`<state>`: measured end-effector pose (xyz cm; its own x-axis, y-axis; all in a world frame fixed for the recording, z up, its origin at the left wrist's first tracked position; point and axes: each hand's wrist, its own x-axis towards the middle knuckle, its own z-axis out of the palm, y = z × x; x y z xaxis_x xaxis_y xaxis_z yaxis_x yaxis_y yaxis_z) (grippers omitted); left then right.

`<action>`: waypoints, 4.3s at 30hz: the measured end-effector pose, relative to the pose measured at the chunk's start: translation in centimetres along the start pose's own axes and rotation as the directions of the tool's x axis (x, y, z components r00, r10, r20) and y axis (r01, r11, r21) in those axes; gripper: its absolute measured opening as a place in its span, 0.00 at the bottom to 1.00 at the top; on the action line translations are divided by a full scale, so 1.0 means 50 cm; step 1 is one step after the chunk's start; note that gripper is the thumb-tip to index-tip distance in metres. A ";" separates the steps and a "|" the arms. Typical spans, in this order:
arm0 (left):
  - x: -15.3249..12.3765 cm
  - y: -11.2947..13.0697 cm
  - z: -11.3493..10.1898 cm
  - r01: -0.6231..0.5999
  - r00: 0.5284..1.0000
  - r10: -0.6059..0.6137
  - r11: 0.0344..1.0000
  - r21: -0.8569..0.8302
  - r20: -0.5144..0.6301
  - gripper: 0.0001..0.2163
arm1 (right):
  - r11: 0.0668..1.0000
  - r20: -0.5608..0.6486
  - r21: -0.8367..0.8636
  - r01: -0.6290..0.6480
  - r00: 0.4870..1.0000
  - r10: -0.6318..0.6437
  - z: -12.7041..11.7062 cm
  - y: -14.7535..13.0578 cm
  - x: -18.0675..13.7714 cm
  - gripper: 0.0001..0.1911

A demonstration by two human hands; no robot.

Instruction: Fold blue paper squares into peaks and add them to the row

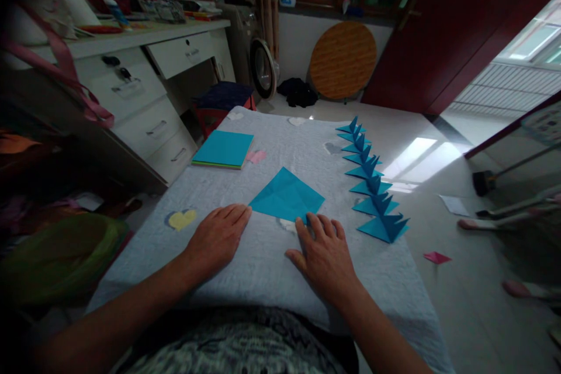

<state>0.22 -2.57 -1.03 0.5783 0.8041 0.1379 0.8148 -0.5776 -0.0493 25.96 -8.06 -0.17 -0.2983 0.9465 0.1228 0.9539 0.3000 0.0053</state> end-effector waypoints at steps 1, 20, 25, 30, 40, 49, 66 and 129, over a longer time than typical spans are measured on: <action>-0.001 -0.001 -0.001 0.006 1.000 -0.006 1.000 0.006 0.005 0.20 | 1.000 0.004 -0.003 -0.007 1.000 0.007 0.001 0.004 -0.006 0.28; 0.031 0.008 -0.049 0.038 0.997 -0.026 0.986 -0.163 0.075 0.12 | 0.941 -0.085 0.241 -0.239 0.960 0.266 -0.001 0.029 0.077 0.11; 0.071 0.035 -0.051 -0.003 1.000 0.004 0.863 -0.506 0.000 0.30 | 0.890 -0.186 0.419 -0.182 0.942 0.281 0.033 0.014 0.092 0.02; 0.104 0.055 -0.043 -0.042 0.999 0.016 0.772 -0.634 -0.046 0.20 | 0.894 -0.456 0.421 0.157 0.888 0.059 0.024 0.001 0.080 0.04; 0.093 -0.015 -0.067 -0.156 0.975 -0.036 0.589 -0.793 -0.219 0.07 | 0.959 -0.482 0.229 0.166 0.876 -0.036 0.015 0.031 0.064 0.26; 0.096 -0.081 -0.014 -0.065 0.995 -0.015 0.626 -0.777 -0.096 0.10 | 0.944 -0.444 0.174 0.281 0.878 -0.180 0.022 0.022 0.065 0.10; 0.065 -0.083 0.006 -0.132 0.989 0.081 0.867 -0.481 -0.126 0.05 | 0.791 -0.309 0.490 0.367 0.921 -0.236 0.027 0.011 0.077 0.12; 0.049 0.019 0.020 -0.436 0.883 0.385 0.884 -0.166 -0.270 0.11 | 0.719 -0.053 0.663 -0.208 0.945 0.322 0.052 -0.004 0.116 0.25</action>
<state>2.45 -1.01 -1.75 0.8131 0.4494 0.3700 0.4617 -0.8850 0.0602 23.96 -2.30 -2.02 0.0272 0.9851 0.1700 0.7269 0.0973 -0.6798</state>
